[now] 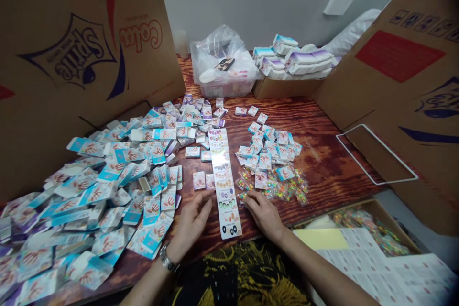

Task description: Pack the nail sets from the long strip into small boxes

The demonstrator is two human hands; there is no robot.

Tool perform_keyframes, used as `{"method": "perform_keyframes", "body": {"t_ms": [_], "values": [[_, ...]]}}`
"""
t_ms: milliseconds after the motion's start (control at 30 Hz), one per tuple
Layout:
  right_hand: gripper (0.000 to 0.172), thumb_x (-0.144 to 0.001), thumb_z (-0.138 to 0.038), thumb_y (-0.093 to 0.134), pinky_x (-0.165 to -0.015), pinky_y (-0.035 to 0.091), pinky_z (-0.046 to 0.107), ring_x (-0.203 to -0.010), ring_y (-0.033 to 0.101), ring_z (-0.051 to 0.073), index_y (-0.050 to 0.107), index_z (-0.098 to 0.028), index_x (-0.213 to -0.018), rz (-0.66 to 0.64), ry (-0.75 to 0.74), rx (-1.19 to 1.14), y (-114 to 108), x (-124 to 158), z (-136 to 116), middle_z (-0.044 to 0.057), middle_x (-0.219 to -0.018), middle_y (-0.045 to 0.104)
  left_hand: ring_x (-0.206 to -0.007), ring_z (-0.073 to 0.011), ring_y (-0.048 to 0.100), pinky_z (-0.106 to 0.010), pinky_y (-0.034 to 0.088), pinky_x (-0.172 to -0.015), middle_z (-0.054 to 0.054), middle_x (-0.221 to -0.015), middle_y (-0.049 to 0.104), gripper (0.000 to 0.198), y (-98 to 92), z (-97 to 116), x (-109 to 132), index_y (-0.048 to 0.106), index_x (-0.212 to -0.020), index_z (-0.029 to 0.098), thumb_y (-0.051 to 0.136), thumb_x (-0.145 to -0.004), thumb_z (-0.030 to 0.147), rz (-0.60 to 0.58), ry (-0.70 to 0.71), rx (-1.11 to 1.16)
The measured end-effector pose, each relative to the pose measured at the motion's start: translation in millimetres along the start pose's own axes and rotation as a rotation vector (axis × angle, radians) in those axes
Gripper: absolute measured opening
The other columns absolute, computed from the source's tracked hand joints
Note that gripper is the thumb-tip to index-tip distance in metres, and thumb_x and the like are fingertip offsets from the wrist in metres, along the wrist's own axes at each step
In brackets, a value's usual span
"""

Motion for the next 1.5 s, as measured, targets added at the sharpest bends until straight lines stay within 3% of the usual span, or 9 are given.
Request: {"method": "perform_keyframes", "body": {"t_ms": [200,400,567,733,900,1000,1200,1333,1500], "values": [[0.018,-0.093,-0.022,0.044,-0.079,0.051,0.033,-0.086,0.063,0.019,0.060,-0.019,-0.101,0.083,-0.042,-0.244,-27.3,0.1,0.2,0.007,-0.092,0.068,-0.101,-0.0214,0.060,-0.032,0.043,-0.091,-0.006,-0.109,0.066,0.029,0.1,5.6,-1.1,0.062,-0.110,0.022,0.054,-0.085,0.033,0.069,0.099,-0.180],[0.020,-0.093,-0.028,0.044,-0.077,0.052,0.031,-0.090,0.065,0.020,0.057,-0.022,-0.106,0.021,0.025,-0.417,-55.2,-22.7,-13.7,0.006,-0.099,0.068,-0.077,-0.0203,0.062,-0.031,0.047,-0.072,-0.007,-0.090,0.069,0.031,11.9,14.1,-0.1,0.060,-0.115,0.023,0.051,-0.087,0.032,-0.030,0.219,-0.410],[0.017,-0.093,-0.026,0.041,-0.073,0.051,0.030,-0.084,0.063,0.020,0.056,-0.021,-0.099,0.066,-0.087,-0.436,-56.8,-39.6,-17.1,0.006,-0.091,0.065,-0.098,-0.0274,0.054,-0.044,0.041,-0.089,-0.015,-0.106,0.063,0.034,-31.0,12.8,-17.2,0.054,-0.120,0.014,0.042,-0.089,0.020,0.238,0.391,-0.969],[0.015,-0.093,-0.024,0.041,-0.073,0.051,0.030,-0.083,0.063,0.020,0.055,-0.021,-0.098,0.184,-0.123,-0.401,-58.7,-51.0,-26.4,0.007,-0.089,0.065,-0.120,-0.0284,0.043,-0.045,0.039,-0.097,-0.018,-0.128,0.051,0.042,-55.1,19.0,-41.4,0.048,-0.125,0.012,0.037,-0.085,0.004,0.058,0.513,-1.381],[0.016,-0.093,-0.025,0.041,-0.069,0.051,0.030,-0.081,0.063,0.020,0.056,-0.022,-0.098,0.225,-0.139,-0.400,-61.4,-57.4,-31.2,0.007,-0.088,0.065,-0.132,-0.0367,0.030,-0.056,0.030,-0.100,-0.024,-0.134,0.044,0.041,-68.5,28.1,-66.3,0.047,-0.125,0.009,0.043,-0.084,0.011,0.141,0.459,-1.600],[0.016,-0.093,-0.024,0.042,-0.070,0.052,0.030,-0.083,0.064,0.020,0.056,-0.022,-0.100,0.230,-0.145,-0.395,-58.9,-57.0,-31.3,0.007,-0.090,0.065,-0.130,-0.0415,0.031,-0.061,0.025,-0.100,-0.028,-0.127,0.050,0.043,-76.6,26.6,-74.6,0.052,-0.120,0.004,0.051,-0.079,0.016,0.143,0.415,-1.644],[0.017,-0.092,-0.019,0.042,-0.075,0.051,0.030,-0.089,0.062,0.019,0.054,-0.022,-0.105,0.188,-0.167,-0.425,-53.9,-57.0,-36.2,0.007,-0.095,0.064,-0.131,-0.0323,0.034,-0.055,0.025,-0.102,-0.017,-0.125,0.055,0.027,-66.4,18.1,-72.0,0.062,-0.098,0.014,0.040,-0.083,0.006,0.066,0.505,-1.584],[0.021,-0.093,-0.018,0.040,-0.077,0.050,0.031,-0.091,0.061,0.019,0.052,-0.022,-0.110,0.124,-0.185,-0.458,-57.6,-60.2,-41.6,0.007,-0.097,0.062,-0.117,-0.0296,0.048,-0.049,0.033,-0.098,-0.012,-0.091,0.066,0.018,-60.8,19.2,-68.8,0.060,-0.086,0.017,0.045,-0.083,0.008,0.047,0.527,-1.448],[0.022,-0.093,-0.020,0.042,-0.078,0.051,0.032,-0.093,0.062,0.020,0.052,-0.022,-0.113,0.125,-0.187,-0.469,-62.8,-64.5,-47.7,0.007,-0.101,0.064,-0.090,-0.0239,0.058,-0.037,0.043,-0.081,-0.012,-0.094,0.063,0.025,-68.9,37.3,-67.6,0.055,-0.109,0.017,0.040,-0.089,0.015,0.207,0.467,-1.357]]}}
Point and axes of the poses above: each hand's wrist, its own x-axis away from the middle knuckle, its own y-axis out of the palm, z = x × y, the point moved 1 cm from there along -x, towards the middle knuckle
